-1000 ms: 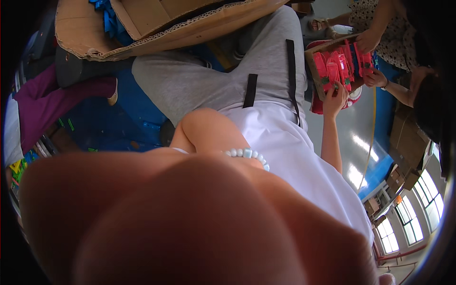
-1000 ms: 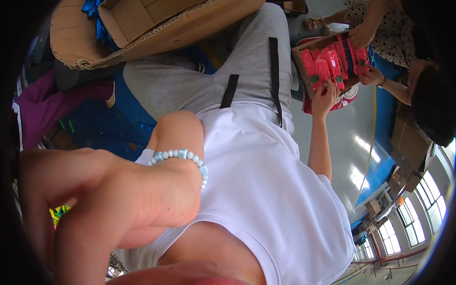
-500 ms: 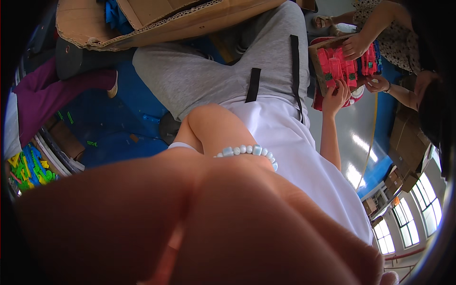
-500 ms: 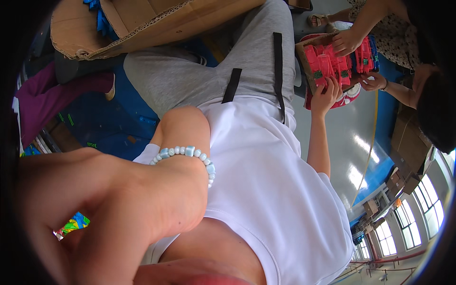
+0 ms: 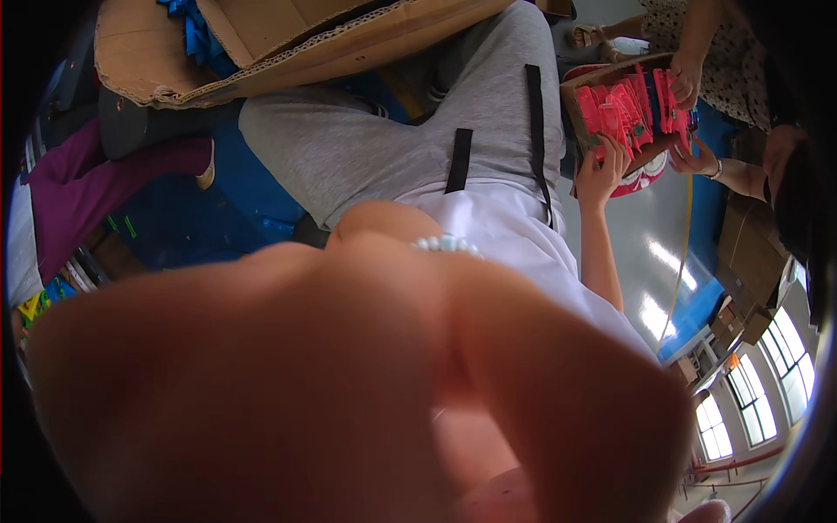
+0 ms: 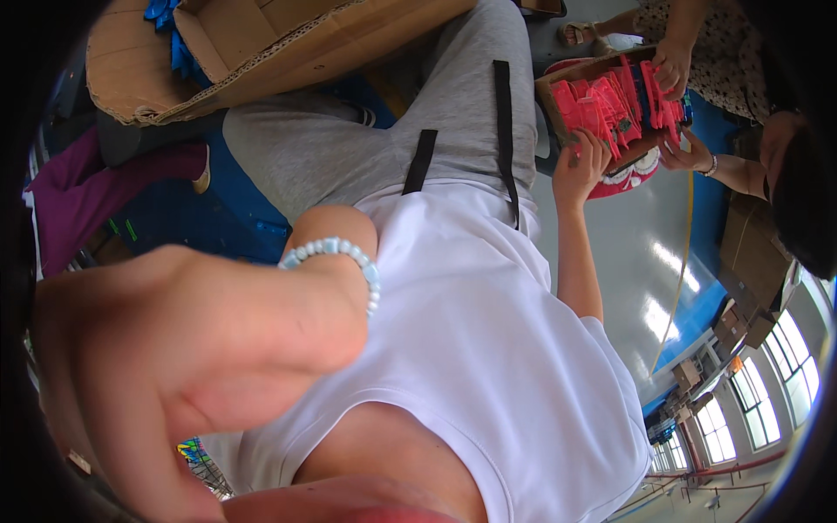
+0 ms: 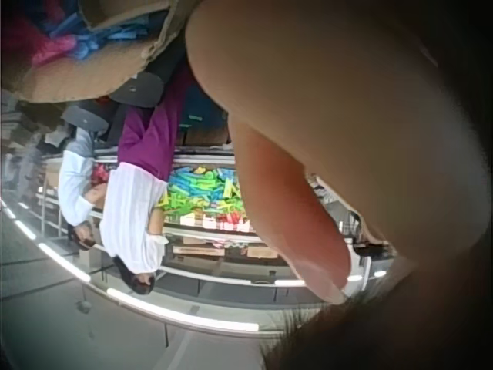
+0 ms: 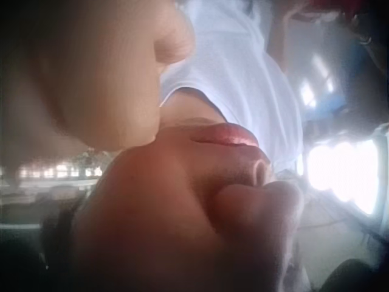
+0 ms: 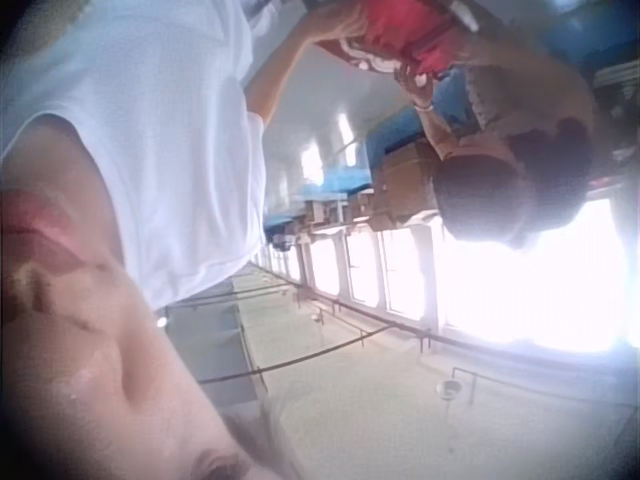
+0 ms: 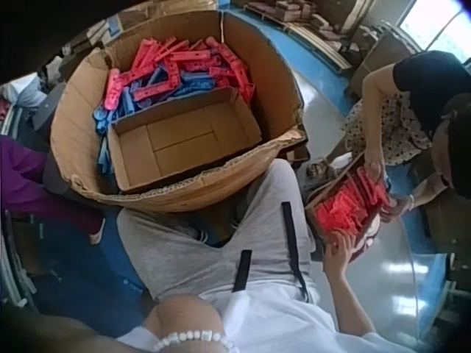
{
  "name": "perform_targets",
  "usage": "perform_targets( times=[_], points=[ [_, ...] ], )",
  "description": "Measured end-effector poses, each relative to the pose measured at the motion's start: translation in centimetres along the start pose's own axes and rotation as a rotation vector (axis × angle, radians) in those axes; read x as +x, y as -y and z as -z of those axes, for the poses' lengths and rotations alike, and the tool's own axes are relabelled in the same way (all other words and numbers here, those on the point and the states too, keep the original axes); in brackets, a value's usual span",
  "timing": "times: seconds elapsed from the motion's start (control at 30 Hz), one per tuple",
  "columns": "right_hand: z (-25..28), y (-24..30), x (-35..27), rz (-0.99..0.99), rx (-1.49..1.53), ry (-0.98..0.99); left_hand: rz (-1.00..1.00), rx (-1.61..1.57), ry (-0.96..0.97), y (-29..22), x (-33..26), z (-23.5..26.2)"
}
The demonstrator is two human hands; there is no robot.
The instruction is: Assembling small electronic circuit boards and wires into blue and pink plastic cases in a factory setting.
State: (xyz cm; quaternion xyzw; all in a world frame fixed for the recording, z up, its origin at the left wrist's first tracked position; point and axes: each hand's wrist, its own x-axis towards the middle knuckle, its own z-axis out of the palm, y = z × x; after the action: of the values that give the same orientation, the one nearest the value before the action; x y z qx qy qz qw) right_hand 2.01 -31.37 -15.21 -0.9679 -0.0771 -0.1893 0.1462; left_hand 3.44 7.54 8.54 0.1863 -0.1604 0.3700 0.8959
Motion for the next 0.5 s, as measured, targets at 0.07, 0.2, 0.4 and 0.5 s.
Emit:
perform_targets(
  times=[0.07,0.2,0.4,0.5],
  points=[
    [0.2,1.3,0.8,0.019,0.000,-0.015,-0.014,-0.026,-0.023,0.5,-0.2,-0.5],
    [0.1,3.7,2.8,0.030,0.086,-0.055,0.061,0.427,0.295,1.1,2.1,4.0],
    [0.1,6.3,4.0,0.002,0.243,-0.061,-0.338,1.810,0.356,6.6,4.2,14.7],
    [-0.4,6.7,4.2,0.005,0.266,-0.053,-0.051,2.312,0.489,6.6,3.0,15.1]
  ],
)
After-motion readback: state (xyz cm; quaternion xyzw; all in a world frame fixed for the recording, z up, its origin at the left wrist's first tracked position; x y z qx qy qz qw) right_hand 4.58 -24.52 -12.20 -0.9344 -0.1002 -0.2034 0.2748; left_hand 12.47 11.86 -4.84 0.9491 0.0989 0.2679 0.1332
